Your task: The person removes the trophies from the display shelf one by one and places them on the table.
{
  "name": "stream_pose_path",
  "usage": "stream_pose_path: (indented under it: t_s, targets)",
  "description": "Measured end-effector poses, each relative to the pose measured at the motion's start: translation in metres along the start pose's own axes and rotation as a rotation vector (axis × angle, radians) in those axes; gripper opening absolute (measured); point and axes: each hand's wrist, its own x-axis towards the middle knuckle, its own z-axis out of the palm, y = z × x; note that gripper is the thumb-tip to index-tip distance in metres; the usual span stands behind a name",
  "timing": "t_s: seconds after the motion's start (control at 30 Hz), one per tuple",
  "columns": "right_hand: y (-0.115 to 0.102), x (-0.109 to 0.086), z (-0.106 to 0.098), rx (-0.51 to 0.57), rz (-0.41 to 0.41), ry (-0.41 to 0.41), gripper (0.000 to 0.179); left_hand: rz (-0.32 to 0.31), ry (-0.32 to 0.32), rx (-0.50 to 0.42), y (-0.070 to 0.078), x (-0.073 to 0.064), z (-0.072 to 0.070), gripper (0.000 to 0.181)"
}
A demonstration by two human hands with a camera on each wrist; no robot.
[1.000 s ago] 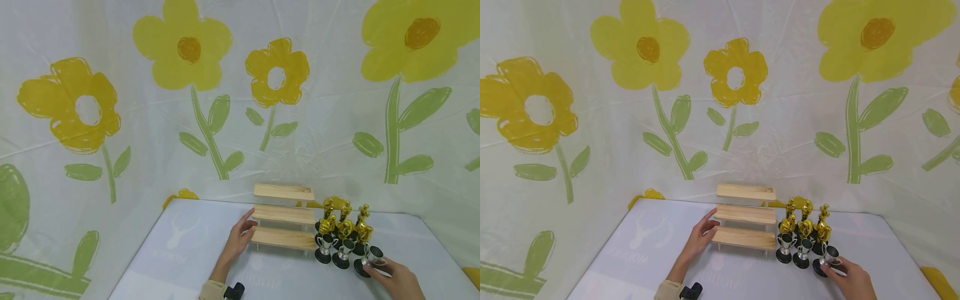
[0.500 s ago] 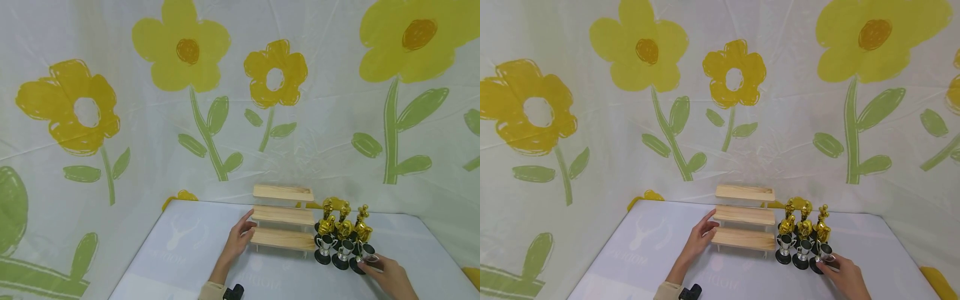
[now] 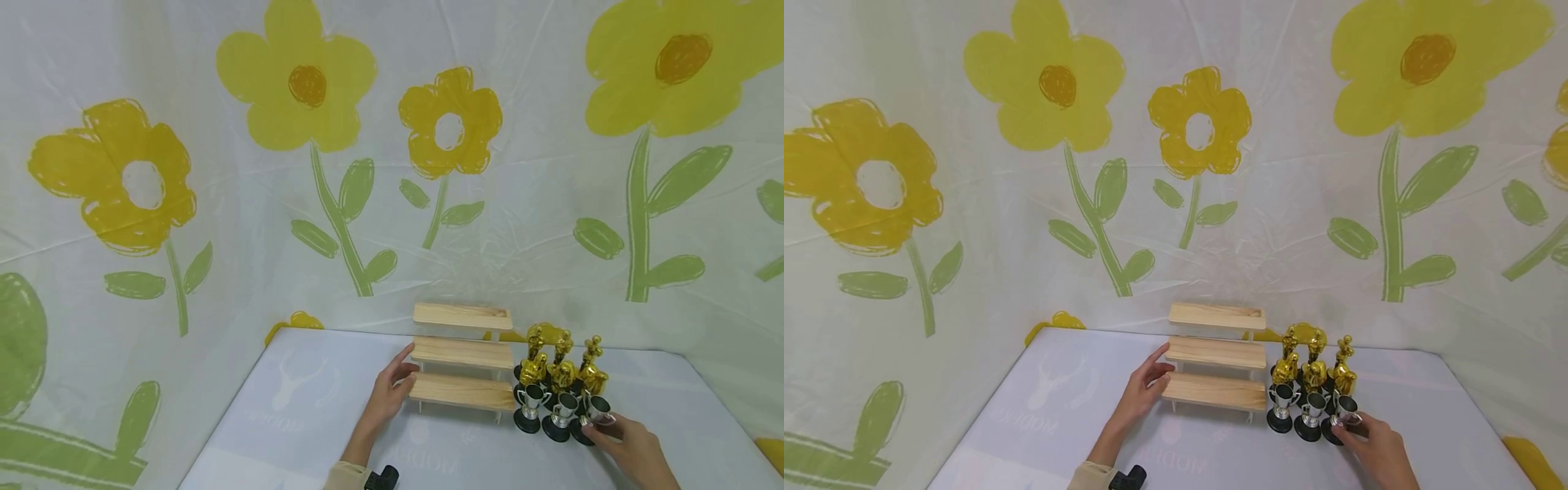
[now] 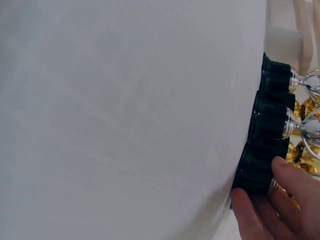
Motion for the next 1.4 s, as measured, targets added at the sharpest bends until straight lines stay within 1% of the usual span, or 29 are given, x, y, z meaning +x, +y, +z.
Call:
stream_pose_path:
  t_s: [0.2,0.43,0.6,0.7,0.8,0.87,0.97,1.07,1.13,1.2,1.3,1.4]
  targets:
    - [-0.002,0.003,-0.002,-0.022,-0.015,-0.019,0.072,-0.024,0.013,0.014,0.001,-0.001,0.0,0.058]
    - [0.0,0.003,-0.005,-0.036,-0.007,-0.036,0.075,0.0,0.011,0.005,0.0,-0.001,0.002,0.058]
    - [0.002,0.001,-0.006,-0.021,0.006,-0.052,0.08,0.002,0.013,0.002,0.001,0.0,0.005,0.058]
    - [0.004,-0.003,-0.008,-0.018,0.012,-0.062,0.079,-0.002,0.005,-0.007,0.002,0.001,0.008,0.058]
    - [0.004,-0.007,-0.008,-0.026,-0.007,-0.063,0.072,-0.008,0.002,-0.009,0.002,0.001,0.01,0.058]
    - [0.003,-0.01,-0.008,-0.03,-0.015,-0.06,0.07,0.001,0.001,-0.01,0.002,0.002,0.011,0.058]
    - [0.001,-0.012,-0.007,-0.026,0.004,-0.067,0.076,0.014,0.001,-0.001,0.001,0.004,0.011,0.058]
    - [-0.001,-0.014,-0.006,-0.023,0.058,-0.109,0.09,0.025,0.006,0.036,0.0,0.006,0.01,0.057]
    - [-0.003,-0.016,-0.006,-0.032,0.103,-0.149,0.101,0.017,0.009,0.077,-0.001,0.005,0.008,0.058]
    - [-0.004,-0.018,-0.006,-0.045,0.127,-0.191,0.108,-0.008,0.004,0.125,0.0,0.002,0.004,0.059]
    - [-0.005,-0.022,-0.007,-0.091,0.125,-0.22,0.113,-0.033,-0.002,0.211,0.004,-0.004,-0.003,0.064]
    - [-0.006,-0.028,-0.008,-0.179,0.109,-0.201,0.113,-0.022,0.008,0.308,0.011,-0.014,-0.01,0.073]
